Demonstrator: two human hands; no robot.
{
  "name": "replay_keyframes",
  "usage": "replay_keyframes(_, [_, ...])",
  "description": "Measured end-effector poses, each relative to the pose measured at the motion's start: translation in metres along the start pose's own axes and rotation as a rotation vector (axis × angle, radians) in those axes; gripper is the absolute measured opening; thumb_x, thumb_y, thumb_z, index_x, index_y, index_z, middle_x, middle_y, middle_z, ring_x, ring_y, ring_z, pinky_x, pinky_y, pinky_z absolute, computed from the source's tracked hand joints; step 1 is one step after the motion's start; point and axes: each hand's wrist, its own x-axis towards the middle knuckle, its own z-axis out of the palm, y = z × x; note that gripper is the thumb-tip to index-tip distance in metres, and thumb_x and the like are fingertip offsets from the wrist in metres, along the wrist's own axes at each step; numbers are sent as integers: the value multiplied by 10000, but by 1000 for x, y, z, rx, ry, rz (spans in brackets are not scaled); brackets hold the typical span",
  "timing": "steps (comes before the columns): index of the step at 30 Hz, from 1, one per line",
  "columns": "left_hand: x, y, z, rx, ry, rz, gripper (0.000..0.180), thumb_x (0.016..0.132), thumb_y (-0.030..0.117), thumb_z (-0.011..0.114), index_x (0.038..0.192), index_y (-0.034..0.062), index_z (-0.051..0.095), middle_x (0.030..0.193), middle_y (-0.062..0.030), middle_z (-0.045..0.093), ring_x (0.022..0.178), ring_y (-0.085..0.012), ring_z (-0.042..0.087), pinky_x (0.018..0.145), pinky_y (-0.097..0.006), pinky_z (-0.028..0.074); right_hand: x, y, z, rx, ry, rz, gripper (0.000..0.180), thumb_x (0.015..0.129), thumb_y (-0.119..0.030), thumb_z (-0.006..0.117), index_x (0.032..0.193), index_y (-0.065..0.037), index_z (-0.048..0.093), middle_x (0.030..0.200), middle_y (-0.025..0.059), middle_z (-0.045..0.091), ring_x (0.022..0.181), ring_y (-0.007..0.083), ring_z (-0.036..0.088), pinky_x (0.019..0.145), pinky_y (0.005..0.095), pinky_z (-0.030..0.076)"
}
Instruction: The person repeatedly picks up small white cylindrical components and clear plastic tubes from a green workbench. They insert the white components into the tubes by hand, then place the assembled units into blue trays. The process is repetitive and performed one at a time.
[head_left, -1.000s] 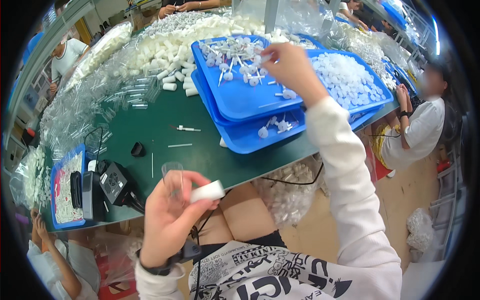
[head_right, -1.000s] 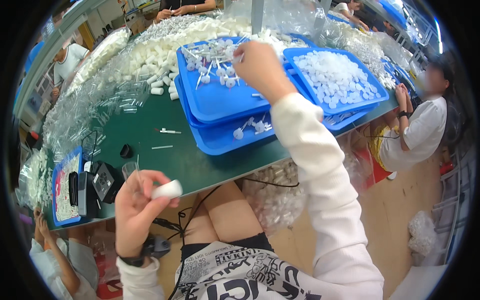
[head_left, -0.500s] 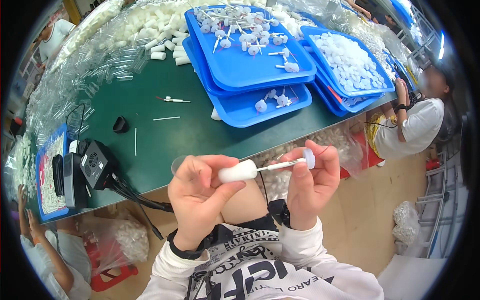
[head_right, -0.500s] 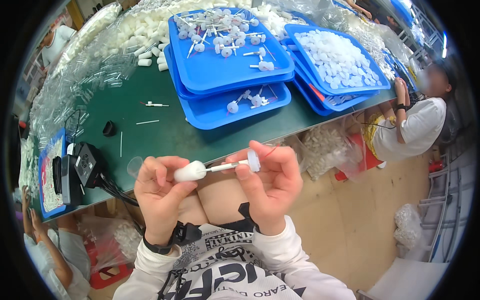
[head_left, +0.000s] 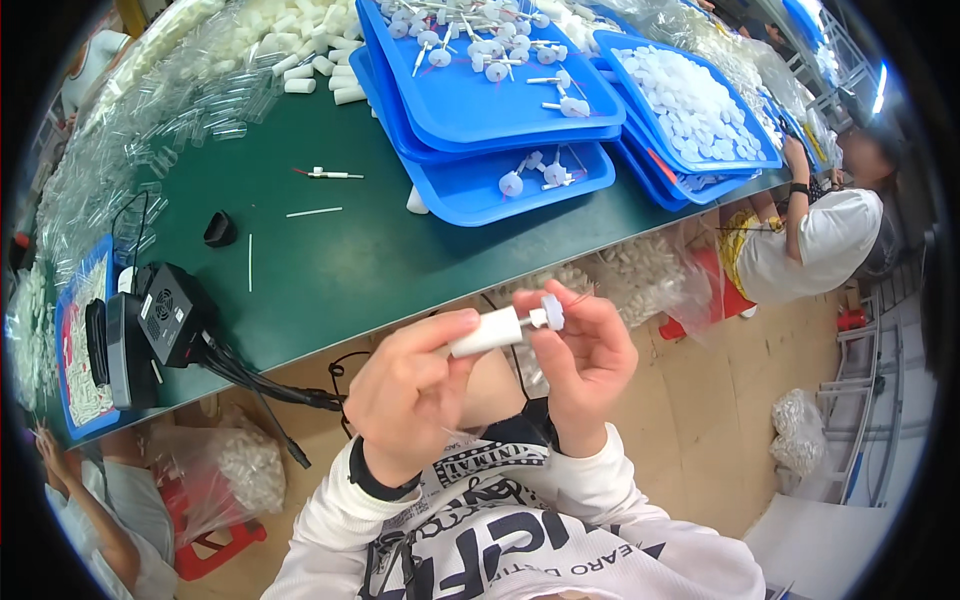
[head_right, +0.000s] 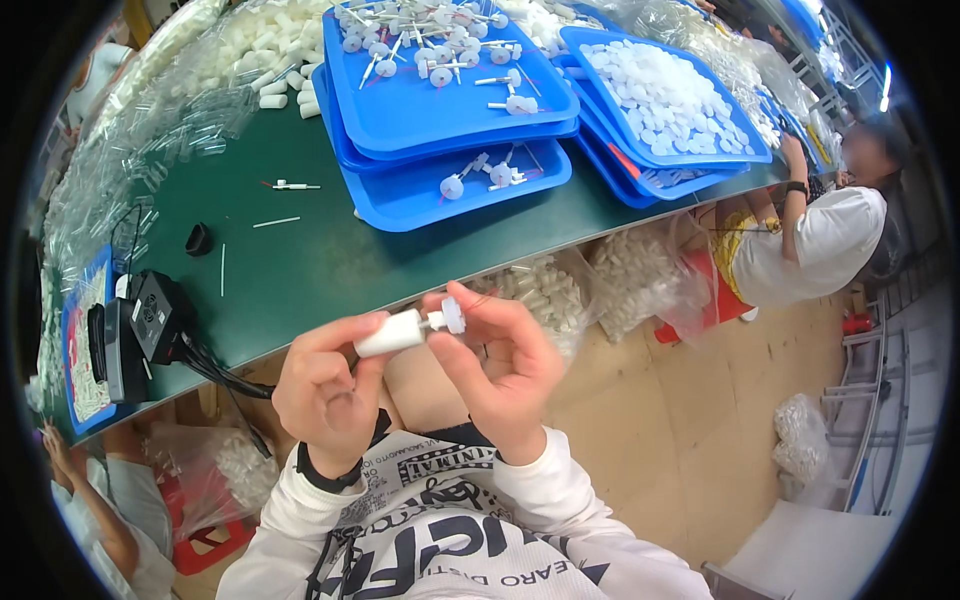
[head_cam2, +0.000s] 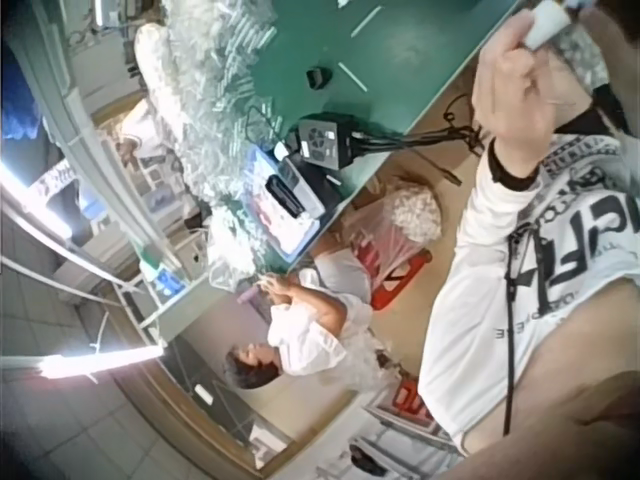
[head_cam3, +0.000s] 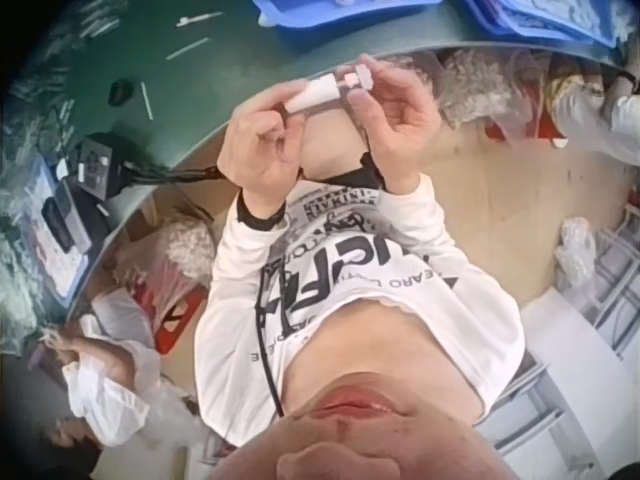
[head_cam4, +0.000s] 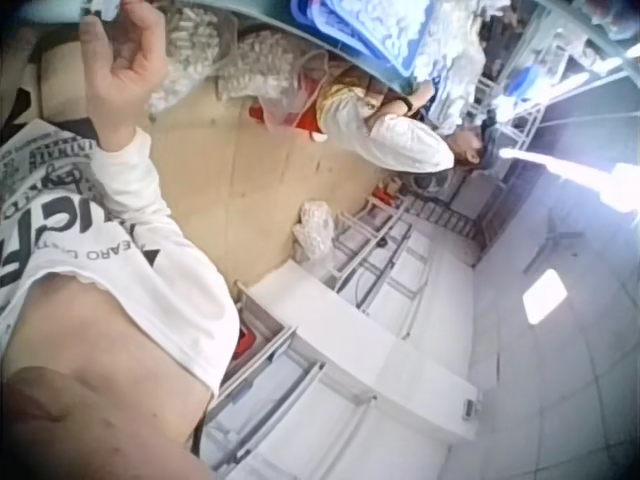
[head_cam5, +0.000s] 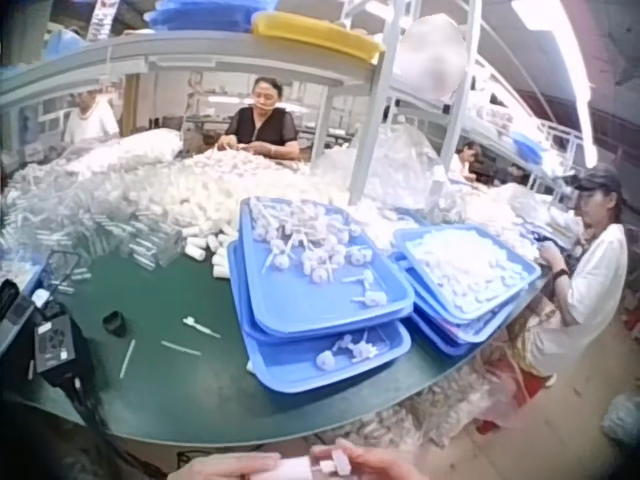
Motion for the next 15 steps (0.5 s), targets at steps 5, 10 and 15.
replay_keyframes(5, [-9,-3,9,-540,104,-493,325,726,-118,640,689,41,359,1053,-219,585,874,-228,621,779,-289,495,-7,10,3,53,41,87,281,810,76,566,1087,61,522,1015,161,613,955,194,602,831,281,477])
replay_keyframes(10, [-4,-1,-7,-732,67,-661,349,712,-170,610,678,50,341,1031,-185,546,1001,-308,584,842,-361,516,-2,5,-4,91,-58,126,228,816,51,579,1041,58,544,998,168,620,950,211,605,833,303,482])
replay_keyframes(15, [-10,-1,-6,-605,8,-402,348,686,-177,632,667,33,354,967,-169,555,957,-341,603,769,-378,553,-2,10,-8,139,-73,55,212,804,51,598,1011,58,553,992,162,612,944,235,607,818,323,492])
